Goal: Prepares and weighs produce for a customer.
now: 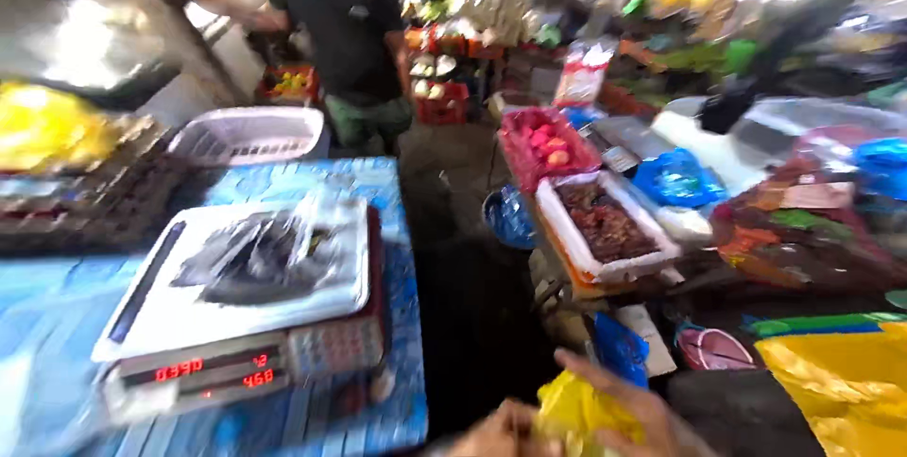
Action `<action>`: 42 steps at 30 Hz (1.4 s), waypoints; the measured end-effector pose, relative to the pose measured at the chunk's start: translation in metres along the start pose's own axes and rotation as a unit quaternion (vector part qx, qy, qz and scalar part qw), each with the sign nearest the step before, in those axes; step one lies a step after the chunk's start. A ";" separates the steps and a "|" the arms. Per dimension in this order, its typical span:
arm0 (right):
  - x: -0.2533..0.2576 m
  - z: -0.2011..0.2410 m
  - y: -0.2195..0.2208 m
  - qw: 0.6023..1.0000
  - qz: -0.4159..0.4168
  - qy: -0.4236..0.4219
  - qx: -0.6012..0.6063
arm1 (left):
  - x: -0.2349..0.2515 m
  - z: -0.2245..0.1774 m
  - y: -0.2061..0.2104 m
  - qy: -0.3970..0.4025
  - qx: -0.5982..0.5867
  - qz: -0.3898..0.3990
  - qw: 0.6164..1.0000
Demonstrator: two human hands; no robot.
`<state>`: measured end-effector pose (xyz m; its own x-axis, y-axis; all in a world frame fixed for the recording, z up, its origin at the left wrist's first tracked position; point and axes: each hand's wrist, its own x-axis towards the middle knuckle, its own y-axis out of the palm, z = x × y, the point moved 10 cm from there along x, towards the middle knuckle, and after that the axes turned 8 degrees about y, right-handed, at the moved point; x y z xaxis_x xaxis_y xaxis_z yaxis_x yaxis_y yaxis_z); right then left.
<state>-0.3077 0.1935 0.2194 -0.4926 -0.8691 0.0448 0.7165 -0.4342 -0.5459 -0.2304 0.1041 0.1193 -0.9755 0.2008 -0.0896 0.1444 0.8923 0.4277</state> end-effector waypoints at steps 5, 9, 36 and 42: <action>-0.006 0.014 0.002 0.939 -0.202 -0.033 -0.278 | -0.011 0.017 0.008 -0.042 -0.170 -0.093 0.980; -0.020 0.038 0.014 0.956 -0.260 0.019 -0.138 | -0.019 0.022 -0.006 -0.001 -0.279 -0.249 0.927; 0.011 -0.059 0.099 0.944 -0.056 0.248 0.212 | -0.038 0.020 -0.052 0.070 -0.143 -0.361 0.919; 0.002 -0.085 0.087 0.816 -0.103 0.314 0.474 | -0.037 0.023 -0.047 0.002 -0.191 -0.263 0.946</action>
<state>-0.2880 0.1737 0.1009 -0.5938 -0.5903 -0.5468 0.4995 -0.8032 0.3246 -0.1967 0.0645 0.0817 -0.8968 -0.2316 -0.3770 -0.4301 0.6566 0.6196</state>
